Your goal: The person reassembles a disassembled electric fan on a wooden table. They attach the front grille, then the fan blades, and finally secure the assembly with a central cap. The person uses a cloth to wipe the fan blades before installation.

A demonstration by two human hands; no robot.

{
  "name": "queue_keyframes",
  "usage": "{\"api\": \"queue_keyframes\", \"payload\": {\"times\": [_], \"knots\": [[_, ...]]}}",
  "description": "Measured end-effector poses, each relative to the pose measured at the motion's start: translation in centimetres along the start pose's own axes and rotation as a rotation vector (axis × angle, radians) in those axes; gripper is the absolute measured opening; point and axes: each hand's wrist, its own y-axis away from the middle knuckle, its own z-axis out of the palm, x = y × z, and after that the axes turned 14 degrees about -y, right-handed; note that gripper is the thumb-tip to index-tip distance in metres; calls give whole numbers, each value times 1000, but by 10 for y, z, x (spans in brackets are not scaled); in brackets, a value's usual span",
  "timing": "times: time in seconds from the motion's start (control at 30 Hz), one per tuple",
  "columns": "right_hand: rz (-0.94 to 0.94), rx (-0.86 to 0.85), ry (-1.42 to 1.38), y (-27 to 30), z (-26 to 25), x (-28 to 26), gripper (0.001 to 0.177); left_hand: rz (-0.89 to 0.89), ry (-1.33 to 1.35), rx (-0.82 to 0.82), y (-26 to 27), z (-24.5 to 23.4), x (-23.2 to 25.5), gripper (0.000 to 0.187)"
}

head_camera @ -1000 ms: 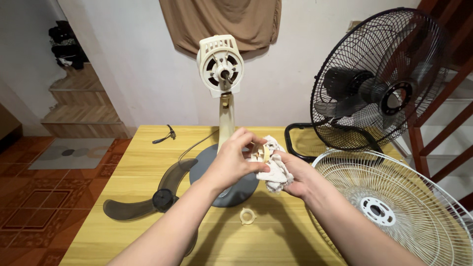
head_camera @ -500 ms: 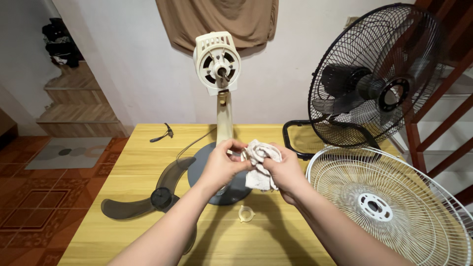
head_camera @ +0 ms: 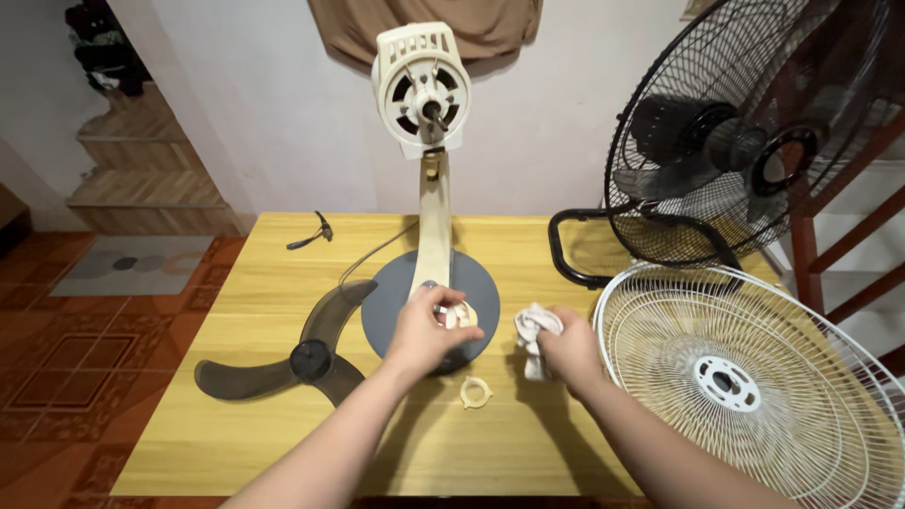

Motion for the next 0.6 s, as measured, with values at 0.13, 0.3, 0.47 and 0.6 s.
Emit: {"api": "queue_keyframes", "payload": {"times": [0.13,0.3,0.47,0.6], "knots": [[-144,33,218,9,4,48,27,-15,-125,-128,4,31,-4,58],[-87,-5,336,35,4,71,32,7,-197,-271,1,76,-8,61],[0,-39,425,50,8,87,35,33,-336,-406,-5,115,-16,62],[-74,-83,474,53,7,106,38,9,-368,-454,-6,139,-27,71]]}}
